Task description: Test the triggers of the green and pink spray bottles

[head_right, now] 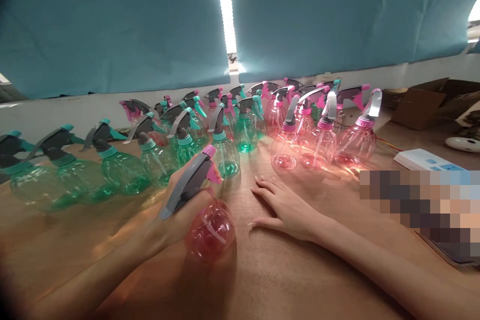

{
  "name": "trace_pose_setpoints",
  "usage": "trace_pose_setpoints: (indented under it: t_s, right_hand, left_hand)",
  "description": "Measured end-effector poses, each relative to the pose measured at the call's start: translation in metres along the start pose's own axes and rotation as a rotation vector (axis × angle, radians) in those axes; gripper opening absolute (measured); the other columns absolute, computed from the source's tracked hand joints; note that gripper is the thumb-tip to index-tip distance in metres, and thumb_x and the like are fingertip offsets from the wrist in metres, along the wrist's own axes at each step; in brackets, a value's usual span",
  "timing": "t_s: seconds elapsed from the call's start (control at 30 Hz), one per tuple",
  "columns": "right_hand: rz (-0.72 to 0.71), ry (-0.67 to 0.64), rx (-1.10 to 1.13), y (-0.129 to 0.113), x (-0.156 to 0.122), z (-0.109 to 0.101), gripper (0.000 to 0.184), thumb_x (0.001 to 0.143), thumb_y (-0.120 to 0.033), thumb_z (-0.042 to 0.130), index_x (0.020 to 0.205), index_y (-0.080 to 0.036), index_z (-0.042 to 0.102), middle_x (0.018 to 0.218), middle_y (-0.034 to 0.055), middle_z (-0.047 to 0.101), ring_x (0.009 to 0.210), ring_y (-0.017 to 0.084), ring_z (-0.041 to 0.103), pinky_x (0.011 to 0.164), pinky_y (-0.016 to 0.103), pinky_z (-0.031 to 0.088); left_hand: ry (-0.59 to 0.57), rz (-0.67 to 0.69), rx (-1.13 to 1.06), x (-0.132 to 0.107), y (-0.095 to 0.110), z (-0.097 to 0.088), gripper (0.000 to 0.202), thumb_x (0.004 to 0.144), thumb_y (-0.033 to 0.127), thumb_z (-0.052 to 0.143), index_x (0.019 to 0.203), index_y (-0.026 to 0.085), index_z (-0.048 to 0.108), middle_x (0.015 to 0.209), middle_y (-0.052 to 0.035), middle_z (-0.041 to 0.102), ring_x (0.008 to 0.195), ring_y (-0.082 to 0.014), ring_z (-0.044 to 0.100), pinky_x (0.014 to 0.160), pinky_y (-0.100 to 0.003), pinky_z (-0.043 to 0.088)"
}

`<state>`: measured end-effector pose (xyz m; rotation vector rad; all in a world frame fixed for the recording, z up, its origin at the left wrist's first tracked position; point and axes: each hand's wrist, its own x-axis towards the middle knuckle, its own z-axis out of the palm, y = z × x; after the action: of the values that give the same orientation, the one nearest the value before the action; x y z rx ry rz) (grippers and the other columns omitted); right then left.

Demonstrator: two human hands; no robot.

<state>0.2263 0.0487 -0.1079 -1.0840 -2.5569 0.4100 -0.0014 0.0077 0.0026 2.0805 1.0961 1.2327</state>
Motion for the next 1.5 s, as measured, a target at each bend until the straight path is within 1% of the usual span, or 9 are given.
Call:
trace_pose_setpoints:
  t_s: [0.27,0.43,0.53,0.67,0.87,0.97,1.13,1.4,1.5]
  right_hand:
    - [0.013,-0.018,0.014,-0.0010,-0.0011,-0.0010,0.081,0.083,-0.069,0.053,0.144,-0.016,0.044,0.154,0.0165,0.036,0.144,0.032,0.028,0.116,0.054,0.025]
    - [0.022,-0.044,0.011,-0.0013,-0.0013,-0.0022,0.082,0.084,-0.069,0.051,0.145,-0.014,0.042,0.155,0.0166,0.033,0.145,0.031,0.026,0.117,0.054,0.024]
    - [0.023,-0.056,0.002,-0.0016,-0.0016,-0.0028,0.082,0.085,-0.069,0.049,0.145,-0.014,0.042,0.156,0.0163,0.031,0.145,0.030,0.025,0.117,0.053,0.023]
    - [0.031,-0.047,0.024,-0.0018,-0.0024,-0.0038,0.078,0.086,-0.067,0.050,0.145,-0.016,0.042,0.156,0.0148,0.031,0.145,0.031,0.025,0.117,0.055,0.024]
    - [0.042,-0.063,0.042,-0.0004,-0.0036,-0.0044,0.074,0.088,-0.064,0.050,0.146,-0.018,0.042,0.157,0.0131,0.029,0.146,0.030,0.024,0.117,0.054,0.023]
    - [0.038,-0.046,0.056,0.0007,-0.0040,-0.0037,0.070,0.089,-0.062,0.050,0.146,-0.021,0.042,0.157,0.0115,0.031,0.145,0.030,0.026,0.117,0.054,0.024]
    - [0.047,-0.045,0.060,-0.0002,-0.0036,-0.0043,0.069,0.090,-0.062,0.049,0.145,-0.021,0.043,0.156,0.0119,0.033,0.145,0.030,0.027,0.116,0.055,0.025]
    - [0.049,-0.057,0.043,-0.0029,-0.0026,-0.0055,0.072,0.090,-0.063,0.046,0.144,-0.016,0.044,0.155,0.0146,0.033,0.145,0.031,0.026,0.117,0.055,0.024]
    - [0.043,-0.037,0.059,-0.0024,-0.0030,-0.0046,0.070,0.090,-0.062,0.048,0.144,-0.017,0.045,0.154,0.0142,0.035,0.144,0.031,0.027,0.116,0.055,0.024]
  left_hand:
    - [-0.046,-0.015,0.022,-0.0037,-0.0009,-0.0027,0.011,0.074,0.014,0.049,0.075,0.022,0.043,0.067,0.0037,0.041,0.055,-0.0116,0.037,0.050,-0.025,0.032]
    - [-0.017,0.014,0.002,-0.0028,-0.0072,-0.0004,0.014,0.071,0.012,0.049,0.078,0.023,0.044,0.069,0.0044,0.043,0.057,-0.0121,0.038,0.054,-0.027,0.034]
    - [-0.003,-0.008,-0.030,-0.0028,-0.0082,0.0009,0.017,0.072,0.014,0.050,0.085,0.023,0.046,0.070,0.0047,0.045,0.058,-0.0132,0.042,0.056,-0.028,0.037]
    - [0.013,-0.021,-0.019,-0.0062,-0.0063,0.0010,0.019,0.075,0.017,0.052,0.091,0.024,0.047,0.074,0.0034,0.050,0.063,-0.0153,0.049,0.061,-0.030,0.041]
    - [0.028,-0.041,-0.044,-0.0078,-0.0075,0.0014,0.019,0.077,0.017,0.054,0.093,0.024,0.048,0.075,0.0035,0.052,0.062,-0.0151,0.050,0.063,-0.030,0.045]
    - [0.017,-0.061,-0.078,-0.0070,-0.0074,0.0019,0.020,0.077,0.017,0.054,0.094,0.025,0.049,0.074,0.0033,0.054,0.060,-0.0145,0.051,0.060,-0.030,0.046]
    - [0.016,-0.064,-0.123,-0.0064,-0.0074,0.0024,0.023,0.075,0.017,0.055,0.096,0.024,0.048,0.075,0.0036,0.055,0.057,-0.0131,0.051,0.056,-0.028,0.044]
    - [0.023,-0.059,-0.109,-0.0057,-0.0058,0.0035,0.020,0.075,0.018,0.055,0.094,0.023,0.050,0.074,0.0040,0.053,0.059,-0.0136,0.052,0.059,-0.029,0.045]
    - [0.030,-0.061,-0.094,-0.0054,-0.0055,0.0038,0.019,0.075,0.018,0.055,0.093,0.023,0.050,0.074,0.0040,0.053,0.058,-0.0132,0.051,0.060,-0.029,0.045]
